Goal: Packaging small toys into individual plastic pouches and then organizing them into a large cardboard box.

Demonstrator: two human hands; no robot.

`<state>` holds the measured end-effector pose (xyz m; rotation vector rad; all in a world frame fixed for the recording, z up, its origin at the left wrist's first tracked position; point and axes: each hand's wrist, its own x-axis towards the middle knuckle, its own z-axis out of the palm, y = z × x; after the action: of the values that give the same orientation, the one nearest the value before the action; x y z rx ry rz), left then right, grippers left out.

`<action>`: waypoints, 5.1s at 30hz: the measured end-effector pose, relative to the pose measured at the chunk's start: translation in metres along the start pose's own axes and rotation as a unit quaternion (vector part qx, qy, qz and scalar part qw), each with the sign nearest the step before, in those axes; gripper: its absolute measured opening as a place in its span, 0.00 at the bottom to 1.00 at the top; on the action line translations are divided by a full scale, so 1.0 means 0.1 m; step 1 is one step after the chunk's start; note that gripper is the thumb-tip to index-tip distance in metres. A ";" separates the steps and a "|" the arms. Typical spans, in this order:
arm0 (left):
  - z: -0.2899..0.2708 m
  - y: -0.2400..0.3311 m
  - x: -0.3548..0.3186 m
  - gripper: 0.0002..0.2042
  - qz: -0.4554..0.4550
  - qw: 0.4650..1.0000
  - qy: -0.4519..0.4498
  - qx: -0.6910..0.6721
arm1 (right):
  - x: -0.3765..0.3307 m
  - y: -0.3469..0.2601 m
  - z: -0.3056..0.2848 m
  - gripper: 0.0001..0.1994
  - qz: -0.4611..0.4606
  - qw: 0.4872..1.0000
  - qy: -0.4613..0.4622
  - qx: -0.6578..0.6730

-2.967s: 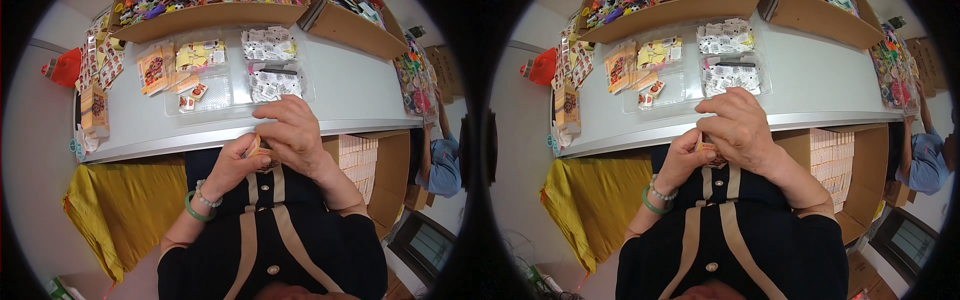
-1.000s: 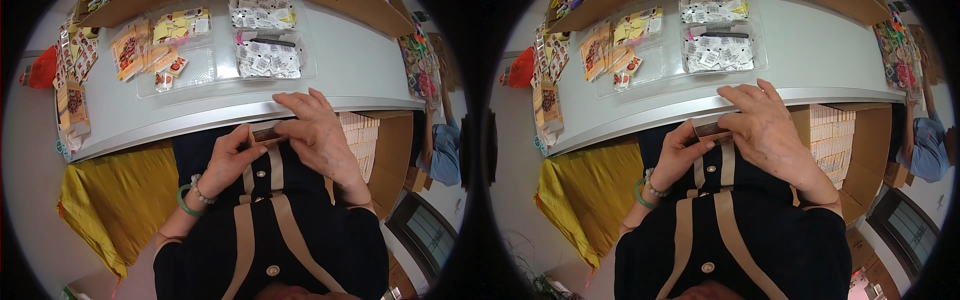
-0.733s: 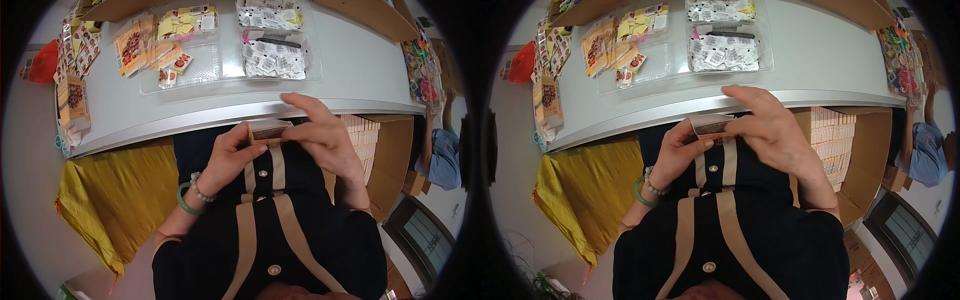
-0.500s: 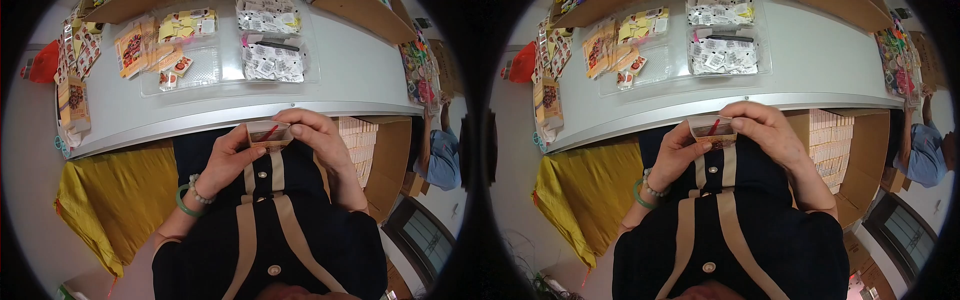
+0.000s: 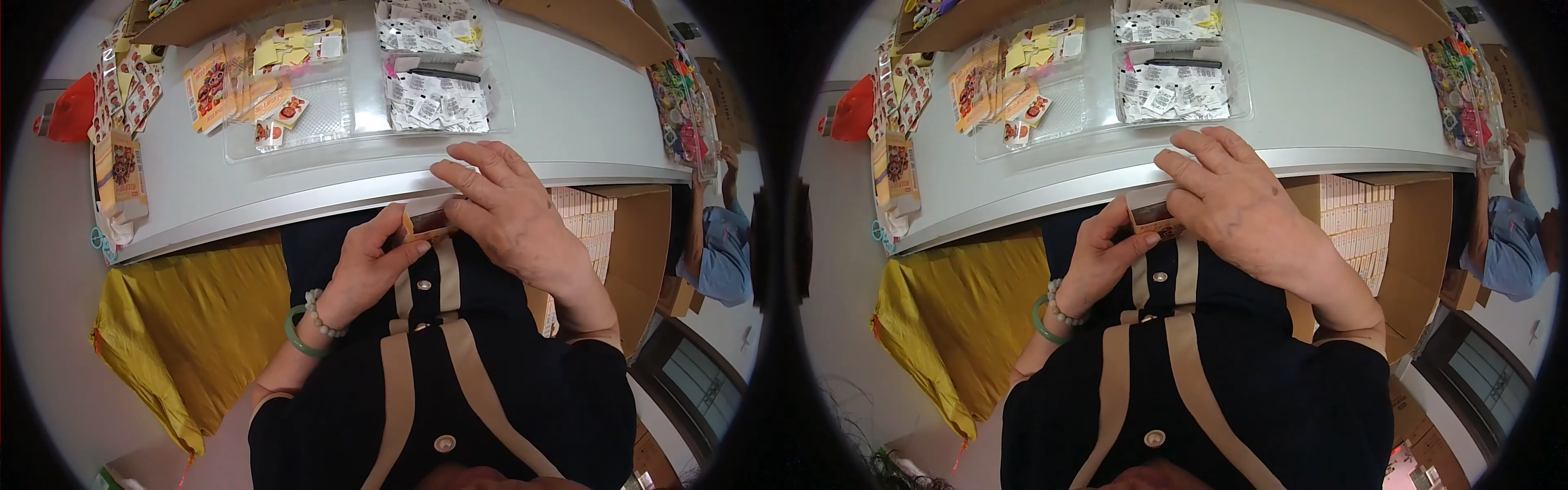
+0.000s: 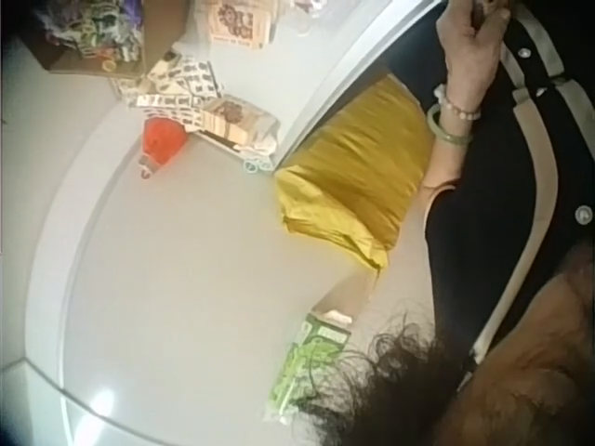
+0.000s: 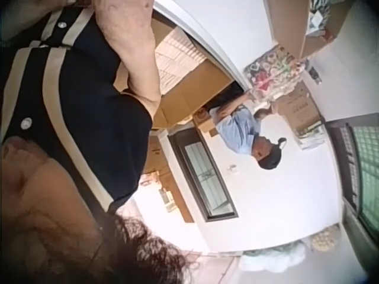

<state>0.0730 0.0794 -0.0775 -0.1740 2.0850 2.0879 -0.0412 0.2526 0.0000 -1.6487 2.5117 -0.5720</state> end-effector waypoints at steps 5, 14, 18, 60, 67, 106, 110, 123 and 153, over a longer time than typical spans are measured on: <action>0.02 0.04 -0.03 0.14 0.000 0.999 0.017 0.044 | -0.03 -0.09 0.02 0.06 -0.010 0.999 -0.033 -0.014; 0.01 -0.01 -0.05 0.17 0.054 0.991 0.023 0.124 | -0.10 -0.15 0.14 0.05 0.003 0.998 -0.055 -0.026; -0.01 -0.09 -0.09 0.17 0.024 0.995 0.008 0.099 | -0.15 -0.15 0.24 0.05 0.001 0.998 -0.058 -0.026; -0.12 -0.03 -0.13 0.15 -0.090 0.976 -0.031 -0.194 | -0.20 -0.11 0.78 0.08 0.387 0.565 0.023 0.728; -0.16 0.10 -0.12 0.18 -0.137 0.960 0.011 -0.242 | -0.02 -0.20 0.73 0.05 0.443 0.538 0.021 0.717; -0.38 0.22 0.03 0.11 -0.049 0.994 -0.054 -0.082 | 0.09 -0.11 0.38 0.07 0.118 0.943 0.029 0.310; -0.32 0.21 0.03 0.09 -0.022 1.000 0.010 -0.014 | 0.13 -0.10 0.35 0.05 0.168 0.926 -0.014 0.338; -0.38 0.34 0.09 0.08 -0.029 0.994 -0.004 0.103 | 0.19 -0.03 0.33 0.06 0.237 0.872 -0.072 0.423; -0.45 0.36 0.16 0.07 -0.065 0.992 -0.067 0.089 | 0.11 0.00 0.41 0.05 0.191 0.889 -0.052 0.412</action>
<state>0.0473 0.0352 -0.0456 -0.1375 2.1049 1.7793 -0.0345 0.2323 -0.0362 -0.8215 1.9628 -1.2203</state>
